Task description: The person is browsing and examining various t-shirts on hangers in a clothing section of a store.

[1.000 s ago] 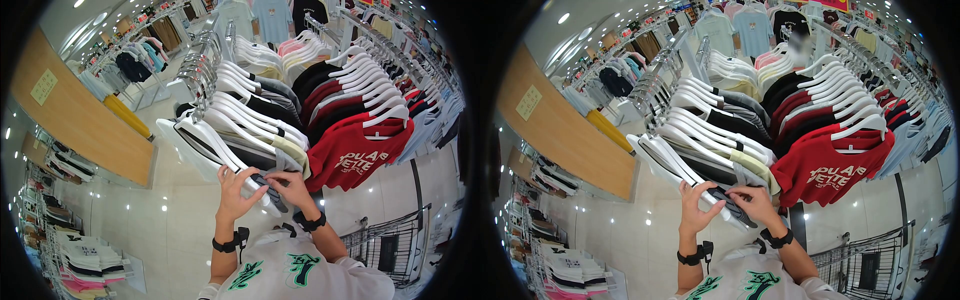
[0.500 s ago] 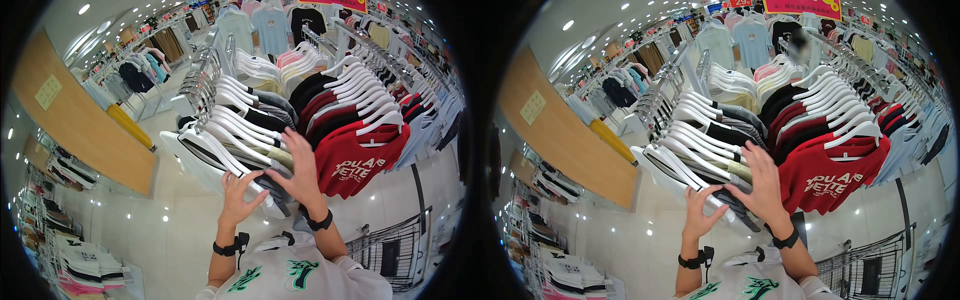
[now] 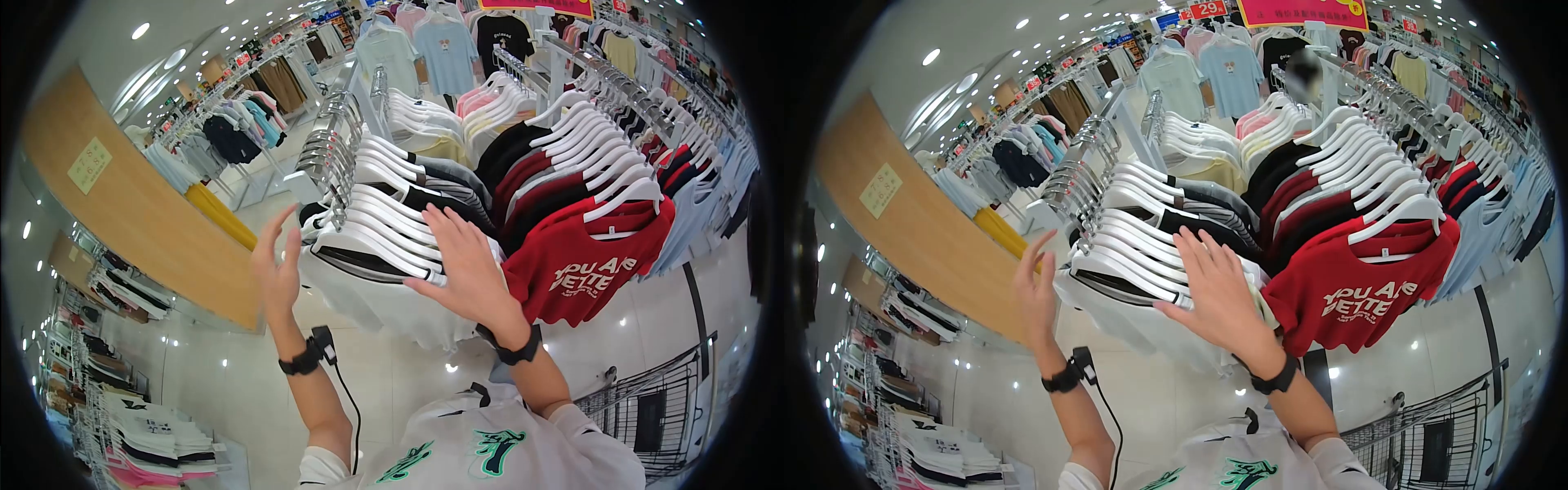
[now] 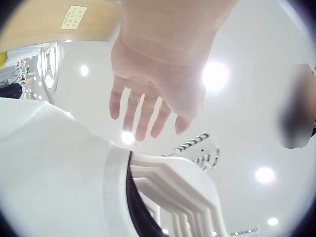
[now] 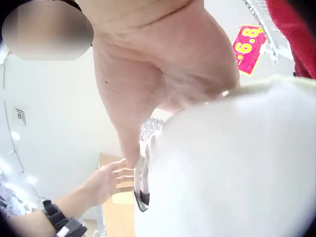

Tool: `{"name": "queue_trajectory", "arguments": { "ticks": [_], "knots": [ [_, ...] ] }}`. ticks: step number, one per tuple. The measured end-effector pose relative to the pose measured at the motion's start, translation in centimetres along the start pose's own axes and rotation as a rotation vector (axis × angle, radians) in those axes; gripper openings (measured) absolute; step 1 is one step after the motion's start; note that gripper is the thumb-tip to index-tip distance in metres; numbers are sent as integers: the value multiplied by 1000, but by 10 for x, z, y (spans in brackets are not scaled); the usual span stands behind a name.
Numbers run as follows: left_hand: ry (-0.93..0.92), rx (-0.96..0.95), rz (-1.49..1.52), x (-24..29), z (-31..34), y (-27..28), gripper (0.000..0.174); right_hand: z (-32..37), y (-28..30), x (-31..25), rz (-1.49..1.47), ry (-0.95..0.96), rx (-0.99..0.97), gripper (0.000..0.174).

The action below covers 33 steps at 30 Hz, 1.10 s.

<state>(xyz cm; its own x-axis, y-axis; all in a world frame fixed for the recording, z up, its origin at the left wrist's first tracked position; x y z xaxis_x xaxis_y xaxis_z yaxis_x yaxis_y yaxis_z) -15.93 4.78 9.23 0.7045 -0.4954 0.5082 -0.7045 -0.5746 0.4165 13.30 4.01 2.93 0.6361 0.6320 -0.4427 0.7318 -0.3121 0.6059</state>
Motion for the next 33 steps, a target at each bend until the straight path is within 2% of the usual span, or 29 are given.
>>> {"name": "queue_trajectory", "arguments": {
  "ticks": [2,4,5,6,8,10,12,14,16,20,22,23,24,26,27,29,32,33],
  "knots": [
    [12,-42,-61,-10,-8,-9,32,-6,-16,1,48,-21,22,94],
    [111,-216,91,-41,-6,-38,43,-14,-27,8,81,-45,110,88],
    [24,-164,-31,-48,1,-46,52,-15,-29,13,93,-46,105,88],
    [63,-131,104,-55,4,-50,51,-15,-29,16,106,-48,102,87],
    [117,-116,94,-46,9,-47,52,-16,-27,16,117,-59,89,86],
    [224,-31,131,-52,21,-49,51,-15,-25,16,104,-71,30,84],
    [167,-1,29,-49,27,-45,48,-19,-22,19,118,-63,-50,87],
    [131,28,-16,-48,27,-41,46,-27,-27,26,103,-47,-13,84],
    [186,-28,-250,-52,35,-35,36,-28,-34,29,65,-54,-3,80],
    [99,4,-197,-71,41,-29,27,-39,-47,38,-3,-61,-16,80],
    [286,-1,-124,-62,37,-26,26,-42,-52,40,-41,-94,-2,79],
    [270,-91,-171,-69,40,-16,35,-42,-55,41,-58,-106,-13,77],
    [287,-83,-181,-72,44,-13,35,-41,-57,42,-68,-98,-29,77],
    [178,-240,-413,-79,49,-1,46,-39,-60,43,-23,-96,-75,81],
    [218,-335,-384,-54,35,0,51,-40,-62,41,-5,-95,-68,81],
    [168,-329,-341,-26,11,-3,51,-45,-63,42,12,-50,-56,80],
    [112,-394,-254,-13,-2,-4,52,-39,-51,33,65,-62,-91,78],
    [84,-397,-245,-17,1,-4,51,-33,-52,31,86,-34,-29,76]
  ]
}}
Point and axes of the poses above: each hand's wrist, its own z-axis away from the middle knuckle, its own y-axis out of the back of the hand, x = y × z, the point moved 1 cm from there along -z, towards the middle knuckle, and after that the axes turned 2 degrees about x, right-handed, at the moved point
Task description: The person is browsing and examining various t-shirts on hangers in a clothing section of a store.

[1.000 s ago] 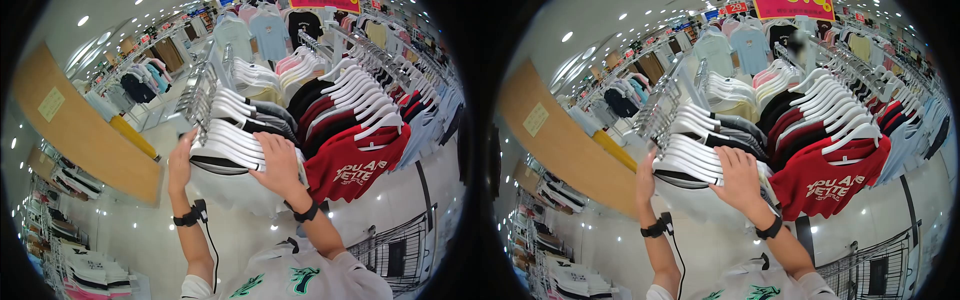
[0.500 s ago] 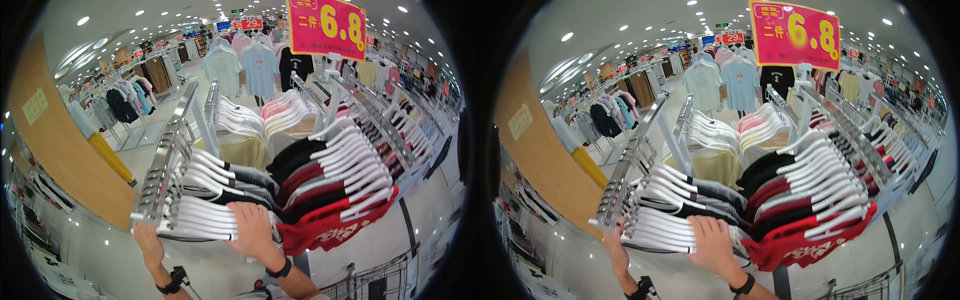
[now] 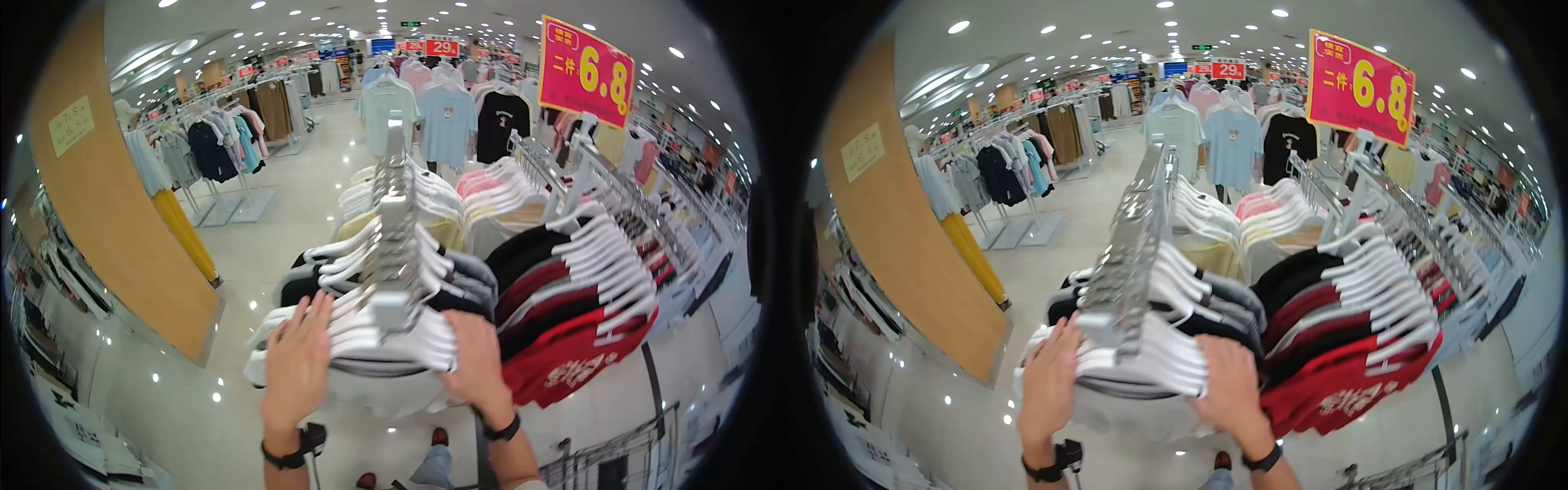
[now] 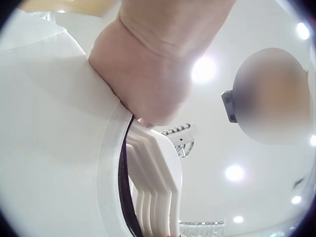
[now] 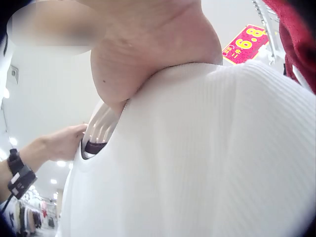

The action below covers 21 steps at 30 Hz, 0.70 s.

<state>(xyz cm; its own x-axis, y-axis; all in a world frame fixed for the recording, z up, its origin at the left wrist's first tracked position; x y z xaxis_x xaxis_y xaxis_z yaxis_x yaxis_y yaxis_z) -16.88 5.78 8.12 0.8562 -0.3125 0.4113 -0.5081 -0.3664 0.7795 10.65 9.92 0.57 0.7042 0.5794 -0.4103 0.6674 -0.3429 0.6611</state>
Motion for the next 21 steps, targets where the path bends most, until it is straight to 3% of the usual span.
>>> {"name": "queue_trajectory", "arguments": {
  "ticks": [6,8,9,11,15,20,21],
  "knots": [
    [-200,40,38,-22,5,-12,48,16,6,-26,126,-82,74,66],
    [-274,121,1,-24,5,-2,47,7,12,-26,150,-43,98,65],
    [-333,64,6,-25,7,10,47,24,10,-38,164,-92,117,64],
    [-233,-162,88,-19,-16,22,43,20,3,-39,166,-102,145,63],
    [-281,23,79,-42,-27,-13,35,23,-2,-32,174,-70,253,55],
    [-265,-92,35,-46,-30,-16,42,21,2,-32,160,-66,267,54],
    [-368,-79,-25,-68,-37,-31,43,26,5,-30,148,-32,266,55]
  ]
}}
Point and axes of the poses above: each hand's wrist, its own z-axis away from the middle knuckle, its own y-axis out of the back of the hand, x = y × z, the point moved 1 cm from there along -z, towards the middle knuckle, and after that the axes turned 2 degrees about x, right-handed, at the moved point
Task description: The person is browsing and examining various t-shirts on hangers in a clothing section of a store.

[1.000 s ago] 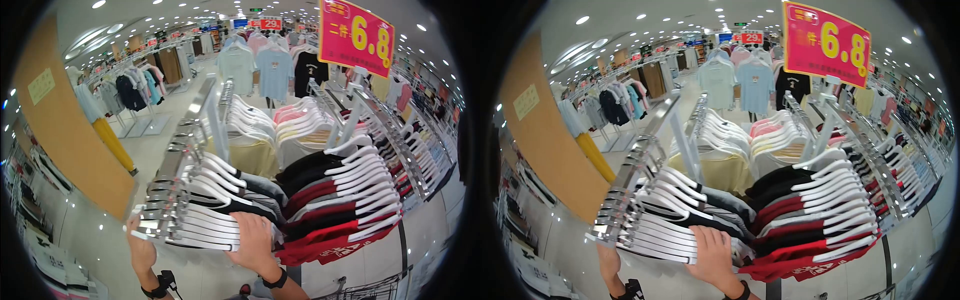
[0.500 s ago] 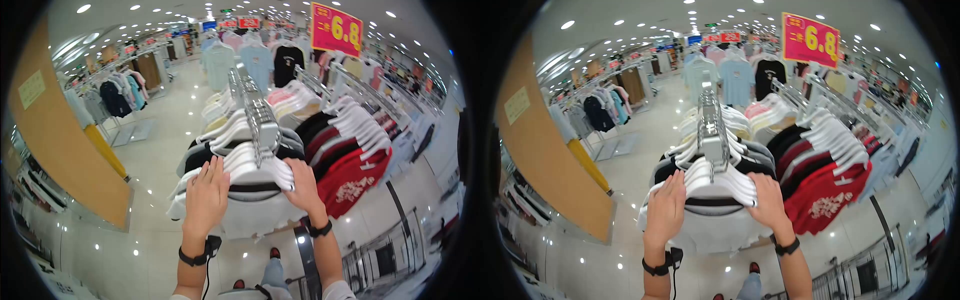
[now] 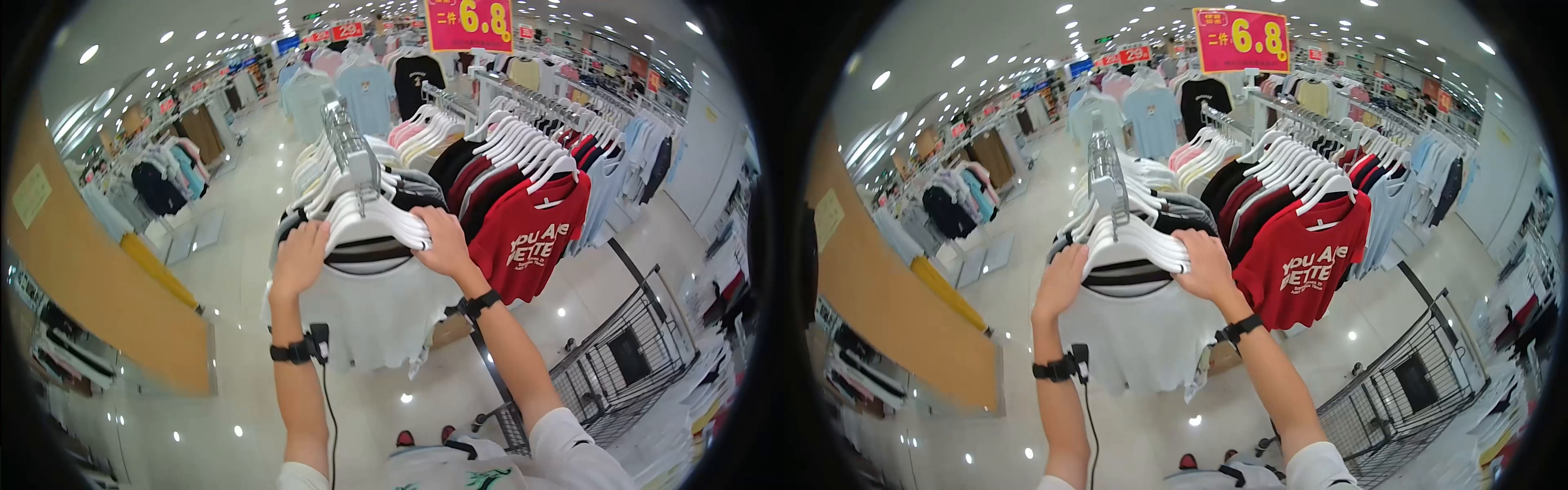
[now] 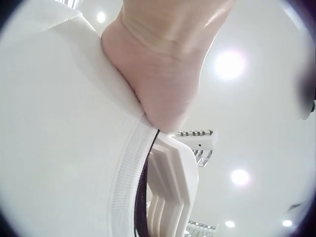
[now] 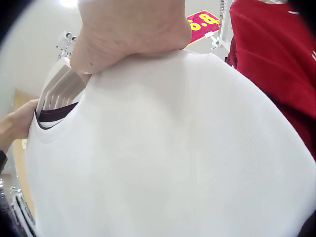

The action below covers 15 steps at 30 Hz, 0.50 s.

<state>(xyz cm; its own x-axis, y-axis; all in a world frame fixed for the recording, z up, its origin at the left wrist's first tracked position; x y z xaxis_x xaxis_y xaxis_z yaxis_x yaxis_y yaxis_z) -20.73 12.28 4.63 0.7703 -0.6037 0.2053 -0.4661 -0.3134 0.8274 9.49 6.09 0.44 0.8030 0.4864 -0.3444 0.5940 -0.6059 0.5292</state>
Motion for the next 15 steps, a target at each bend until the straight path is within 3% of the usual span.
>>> {"name": "queue_trajectory", "arguments": {
  "ticks": [5,15],
  "knots": [
    [275,-126,200,28,7,18,48,1,1,11,-14,-41,-91,62],
    [336,133,154,56,8,16,46,-11,2,22,-129,14,-34,58]
  ]
}}
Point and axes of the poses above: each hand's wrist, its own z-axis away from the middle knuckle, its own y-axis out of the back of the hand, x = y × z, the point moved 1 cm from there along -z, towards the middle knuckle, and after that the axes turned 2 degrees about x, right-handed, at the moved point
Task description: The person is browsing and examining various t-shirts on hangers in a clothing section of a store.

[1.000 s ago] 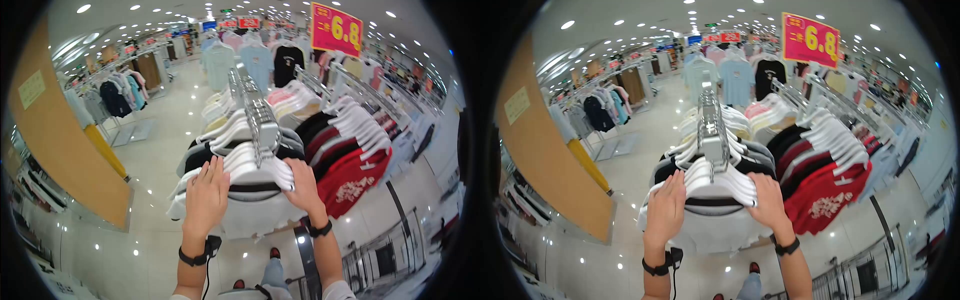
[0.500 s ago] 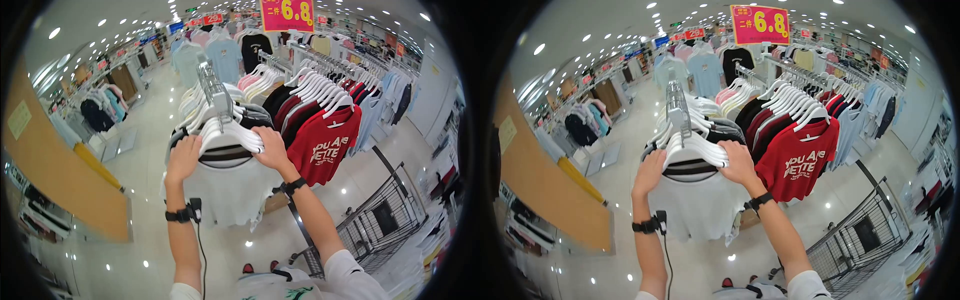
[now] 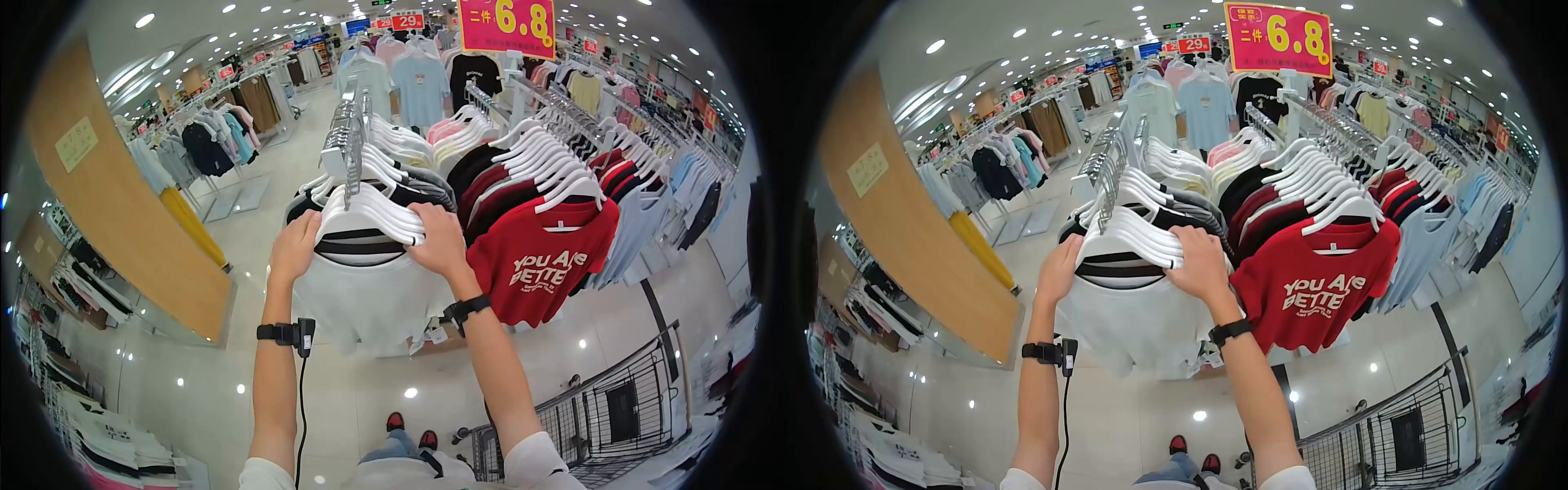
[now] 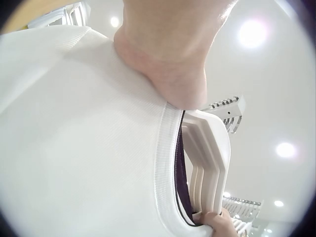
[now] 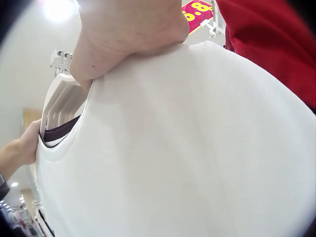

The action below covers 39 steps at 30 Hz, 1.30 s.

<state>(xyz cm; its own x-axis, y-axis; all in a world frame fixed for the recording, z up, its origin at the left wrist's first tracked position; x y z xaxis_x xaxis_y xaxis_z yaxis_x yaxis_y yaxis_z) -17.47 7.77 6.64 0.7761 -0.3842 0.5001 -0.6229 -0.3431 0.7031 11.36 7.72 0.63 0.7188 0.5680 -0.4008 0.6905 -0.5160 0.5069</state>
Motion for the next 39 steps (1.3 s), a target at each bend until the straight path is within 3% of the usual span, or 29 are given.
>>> {"name": "queue_trajectory", "arguments": {
  "ticks": [6,9,21,30,34,39],
  "knots": [
    [9,95,-52,-11,3,-2,45,-6,-11,5,-61,-21,15,55],
    [24,19,-49,-11,-6,2,43,-8,-13,4,-63,-28,20,53],
    [34,87,-29,-10,4,-1,41,-14,-11,10,-90,-35,-37,54],
    [-51,-100,24,-36,-10,-8,45,-12,-16,18,-93,-31,20,53],
    [-91,-93,8,-44,-11,-9,46,-13,-14,18,-78,-16,24,54],
    [-23,-159,113,-45,-9,-14,50,-11,-6,18,-107,-57,-35,50]
  ]
}}
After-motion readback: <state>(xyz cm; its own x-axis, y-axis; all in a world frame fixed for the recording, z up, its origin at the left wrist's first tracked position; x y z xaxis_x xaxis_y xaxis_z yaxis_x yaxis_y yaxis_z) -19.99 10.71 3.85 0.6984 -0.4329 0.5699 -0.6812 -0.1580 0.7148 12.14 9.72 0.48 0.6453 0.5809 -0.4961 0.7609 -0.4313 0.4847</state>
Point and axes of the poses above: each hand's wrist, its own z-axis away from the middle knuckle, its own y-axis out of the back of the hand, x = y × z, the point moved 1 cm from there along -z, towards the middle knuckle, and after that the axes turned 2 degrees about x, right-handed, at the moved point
